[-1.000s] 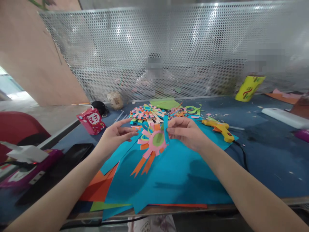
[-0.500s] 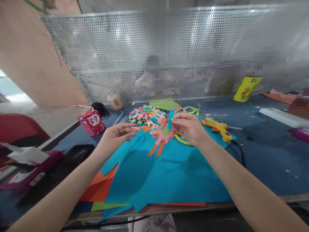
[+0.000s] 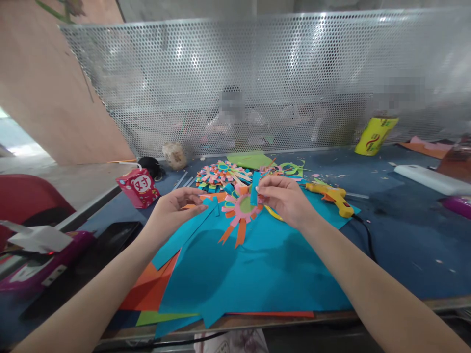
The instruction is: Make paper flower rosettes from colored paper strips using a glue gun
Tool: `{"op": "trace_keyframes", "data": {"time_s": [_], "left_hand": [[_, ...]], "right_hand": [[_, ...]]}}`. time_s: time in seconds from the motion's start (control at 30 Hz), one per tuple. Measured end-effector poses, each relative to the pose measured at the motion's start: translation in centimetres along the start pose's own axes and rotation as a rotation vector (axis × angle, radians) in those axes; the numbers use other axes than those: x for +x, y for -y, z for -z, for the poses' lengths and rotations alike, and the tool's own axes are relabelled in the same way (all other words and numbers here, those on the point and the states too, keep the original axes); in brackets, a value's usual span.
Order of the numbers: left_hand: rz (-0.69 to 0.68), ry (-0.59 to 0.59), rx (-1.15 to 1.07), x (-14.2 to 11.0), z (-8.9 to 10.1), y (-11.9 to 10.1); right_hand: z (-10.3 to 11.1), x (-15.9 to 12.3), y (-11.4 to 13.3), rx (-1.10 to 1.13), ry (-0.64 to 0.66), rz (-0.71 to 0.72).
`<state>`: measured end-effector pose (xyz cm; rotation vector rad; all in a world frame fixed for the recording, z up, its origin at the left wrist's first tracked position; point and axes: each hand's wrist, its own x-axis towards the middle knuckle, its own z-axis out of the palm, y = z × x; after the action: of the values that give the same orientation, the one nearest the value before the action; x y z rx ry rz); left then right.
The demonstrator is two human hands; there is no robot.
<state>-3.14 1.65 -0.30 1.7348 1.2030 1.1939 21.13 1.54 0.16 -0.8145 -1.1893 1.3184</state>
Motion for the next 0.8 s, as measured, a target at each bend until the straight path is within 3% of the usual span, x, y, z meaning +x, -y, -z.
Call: {"op": "trace_keyframes", "data": {"time_s": [0.43,0.8], "left_hand": [[0.066,0.033,-0.025,-0.1,-0.2,0.0],[0.004,0.013,0.097,-0.3,-0.3,-0.2]], "right_hand": [[-0.2,-0.1,-0.1,0.007,0.028,-0.035],[-0.4,-0.2,-1.0,0.063,0.089,-0.151]]}}
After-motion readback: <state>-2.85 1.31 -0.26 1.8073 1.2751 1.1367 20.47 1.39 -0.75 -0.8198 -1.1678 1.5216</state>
